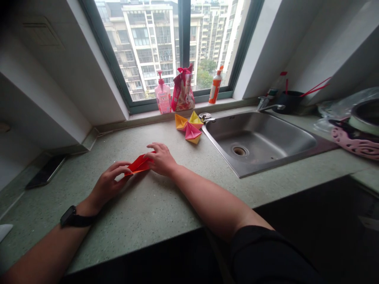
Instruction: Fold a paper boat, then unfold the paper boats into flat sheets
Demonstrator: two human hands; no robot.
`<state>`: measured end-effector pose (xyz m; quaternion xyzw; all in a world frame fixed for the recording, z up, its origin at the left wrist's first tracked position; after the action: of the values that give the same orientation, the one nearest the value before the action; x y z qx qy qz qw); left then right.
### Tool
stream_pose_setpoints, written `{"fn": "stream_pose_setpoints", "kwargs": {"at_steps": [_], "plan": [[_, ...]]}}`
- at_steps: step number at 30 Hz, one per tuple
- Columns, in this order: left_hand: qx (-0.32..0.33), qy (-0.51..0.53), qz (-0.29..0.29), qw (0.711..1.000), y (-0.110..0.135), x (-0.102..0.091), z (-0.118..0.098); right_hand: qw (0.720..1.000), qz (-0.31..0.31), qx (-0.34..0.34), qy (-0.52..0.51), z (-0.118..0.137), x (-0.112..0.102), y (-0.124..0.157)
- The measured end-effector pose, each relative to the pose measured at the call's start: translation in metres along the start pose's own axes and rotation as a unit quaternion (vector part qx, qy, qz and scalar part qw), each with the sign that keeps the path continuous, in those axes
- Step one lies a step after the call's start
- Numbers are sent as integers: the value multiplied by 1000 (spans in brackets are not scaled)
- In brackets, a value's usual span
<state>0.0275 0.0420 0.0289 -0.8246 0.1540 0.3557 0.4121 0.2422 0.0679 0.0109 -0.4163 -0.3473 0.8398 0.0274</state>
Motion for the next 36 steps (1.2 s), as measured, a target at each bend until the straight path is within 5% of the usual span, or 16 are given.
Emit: {"fn": "stream_pose_setpoints", "kwargs": {"at_steps": [4,7,10,15,20,23,26,30,36], "plan": [[-13,-6,-64,998,3,-2,1,1000,-2,13,-24,-2,-2,-4],[-56,-20,-134,989,7,-4,12,992,-67,61,-90,-11,-16,-9],[-83,-69,-87,990,7,8,25,961,-177,126,-171,-28,-36,-12],[-45,-131,83,987,-5,45,28,865,-364,190,-288,-71,-86,-15],[-38,-137,109,984,-46,84,19,770,-503,238,-311,-135,-151,3],[-45,-137,100,985,-77,115,11,693,-591,284,-300,-171,-171,29],[-47,-125,85,987,-106,149,1,666,-619,314,-271,-192,-169,45],[-28,-92,87,992,-142,188,-10,677,-599,337,-263,-203,-154,45],[-13,-18,61,998,-188,220,-13,668,-583,367,-280,-210,-142,45]]}}
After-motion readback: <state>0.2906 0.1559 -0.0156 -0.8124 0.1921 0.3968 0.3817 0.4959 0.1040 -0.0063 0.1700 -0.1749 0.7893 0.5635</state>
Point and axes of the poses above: each hand's wrist, its own y-axis away from the middle knuckle, its own x-axis out of the palm, z = x × y, the point moved 6 cm from there along -y, towards the middle knuckle, and after that the axes turned 4 degrees about -z, right-handed, at the moved point
